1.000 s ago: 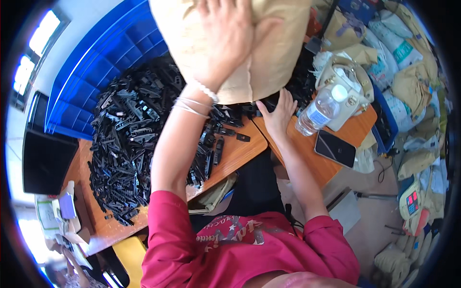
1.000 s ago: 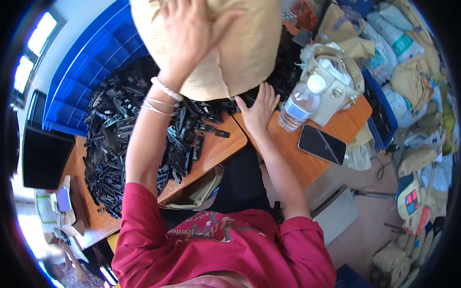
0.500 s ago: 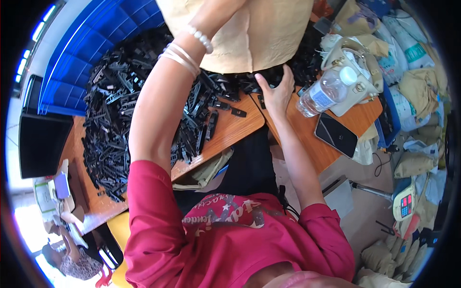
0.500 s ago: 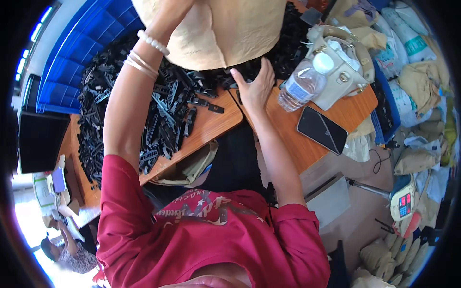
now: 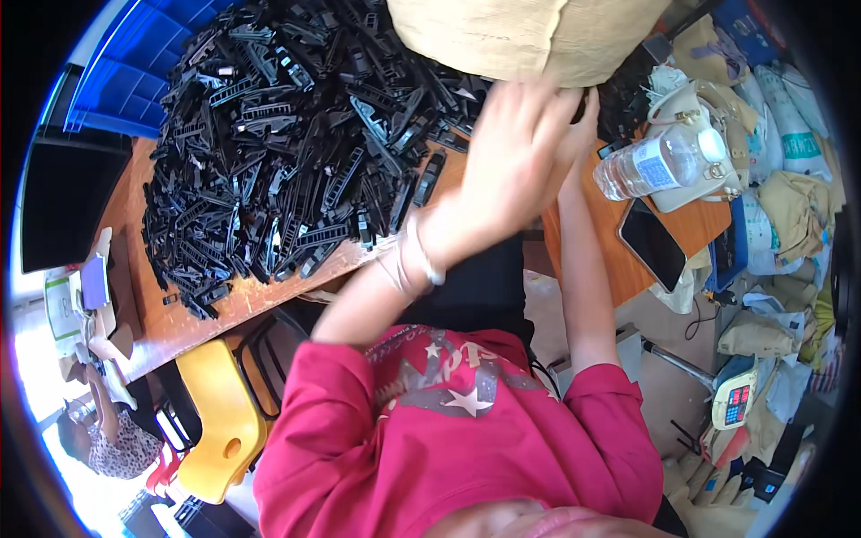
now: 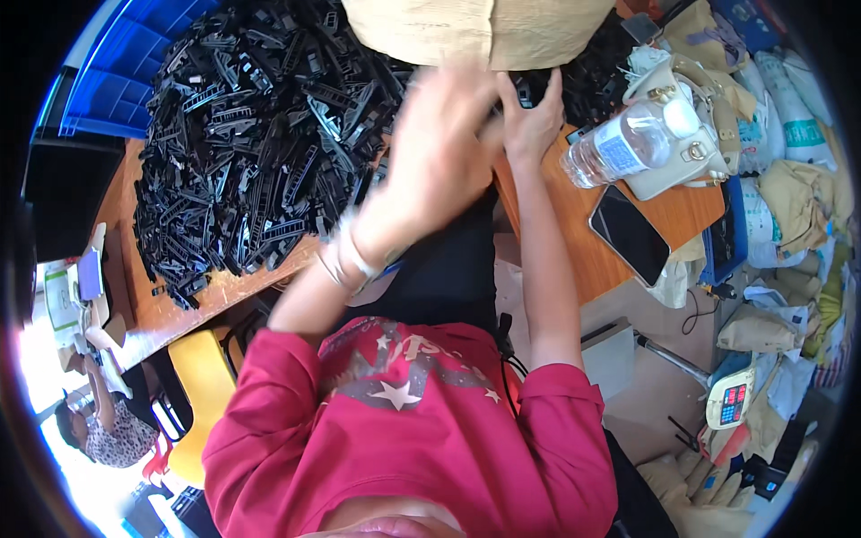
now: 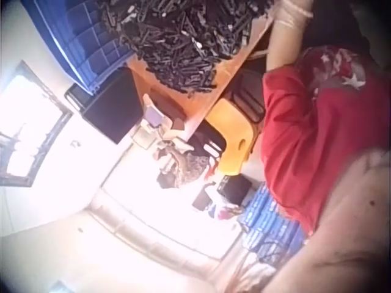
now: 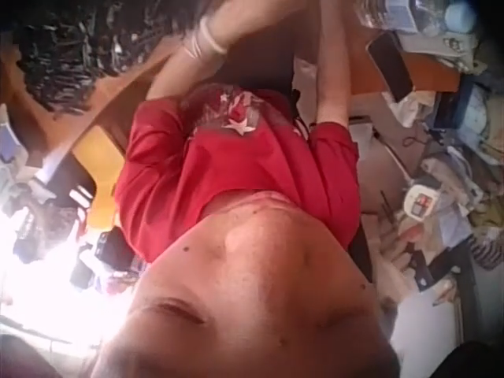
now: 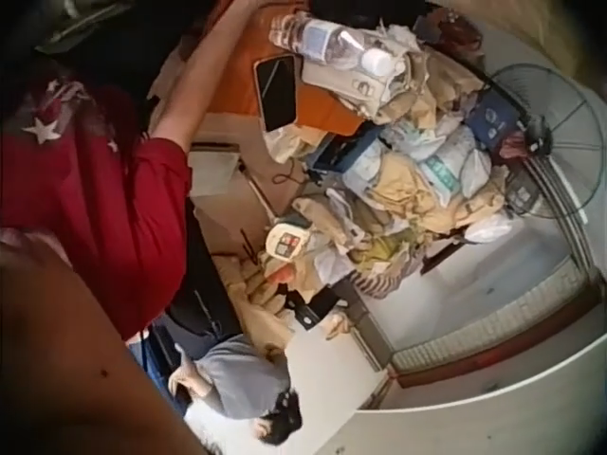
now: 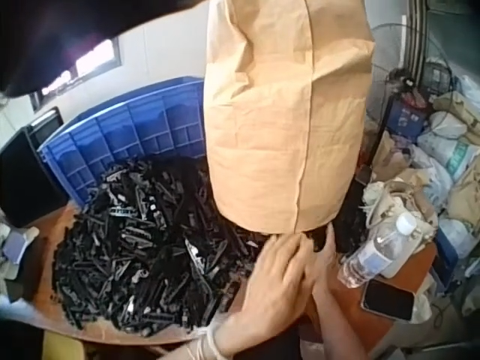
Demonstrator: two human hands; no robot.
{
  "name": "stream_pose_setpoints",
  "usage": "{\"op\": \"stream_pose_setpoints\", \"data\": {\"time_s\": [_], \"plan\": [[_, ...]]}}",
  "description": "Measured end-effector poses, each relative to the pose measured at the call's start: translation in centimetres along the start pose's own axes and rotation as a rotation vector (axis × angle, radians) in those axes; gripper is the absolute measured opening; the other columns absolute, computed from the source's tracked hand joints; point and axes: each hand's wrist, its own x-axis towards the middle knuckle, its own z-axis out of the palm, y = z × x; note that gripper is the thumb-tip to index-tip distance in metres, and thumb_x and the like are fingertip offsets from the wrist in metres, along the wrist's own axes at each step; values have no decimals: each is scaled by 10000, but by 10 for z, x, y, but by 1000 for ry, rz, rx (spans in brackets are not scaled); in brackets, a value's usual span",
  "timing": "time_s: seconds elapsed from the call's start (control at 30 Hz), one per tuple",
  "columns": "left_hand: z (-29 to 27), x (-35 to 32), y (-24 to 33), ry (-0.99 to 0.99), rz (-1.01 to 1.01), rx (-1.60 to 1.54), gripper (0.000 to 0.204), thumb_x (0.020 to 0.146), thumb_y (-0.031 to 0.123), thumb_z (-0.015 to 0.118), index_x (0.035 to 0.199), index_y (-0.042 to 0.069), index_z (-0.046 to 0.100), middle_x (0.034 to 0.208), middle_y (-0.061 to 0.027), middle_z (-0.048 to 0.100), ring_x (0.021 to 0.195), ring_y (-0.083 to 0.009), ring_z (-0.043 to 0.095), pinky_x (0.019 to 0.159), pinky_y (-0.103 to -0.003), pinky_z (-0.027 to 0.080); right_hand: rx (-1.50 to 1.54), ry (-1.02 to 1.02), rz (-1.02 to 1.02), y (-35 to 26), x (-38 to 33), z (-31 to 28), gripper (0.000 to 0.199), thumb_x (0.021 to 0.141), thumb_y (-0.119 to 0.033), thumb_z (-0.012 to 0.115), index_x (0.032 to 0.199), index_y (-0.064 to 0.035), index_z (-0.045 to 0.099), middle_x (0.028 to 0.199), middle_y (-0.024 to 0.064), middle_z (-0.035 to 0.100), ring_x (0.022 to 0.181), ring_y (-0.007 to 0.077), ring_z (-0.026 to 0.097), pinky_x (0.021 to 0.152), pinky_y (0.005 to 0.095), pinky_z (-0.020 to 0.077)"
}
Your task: Sorting and inspecting black plastic components from a large pile on a workbench and placing them into a small bag.
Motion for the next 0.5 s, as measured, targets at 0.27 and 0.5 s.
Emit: {"op": "stream_pose_setpoints", "data": {"time_s": [0.27, 0.5], "plan": [[26, -90, -13, -340, -337, 216, 1036, 659, 431, 828, 1489, 84, 314, 1510, -297, 228, 1426, -449, 192, 1137, -580, 174, 31, -42, -52, -49, -25, 3, 432, 814, -282, 778, 1097, 8, 627, 1080, 166, 651, 1014, 302, 613, 915, 384, 453], [19, -81, -35, -278, -269, 355, 834, 675, 459, 798, 1366, 105, 492, 1491, -203, 350, 1417, -335, 287, 1145, -561, 184, 90, -79, -158, -47, -29, 2, 289, 876, -202, 707, 1068, 3, 638, 1052, 136, 627, 1012, 280, 578, 903, 375, 447]]}}
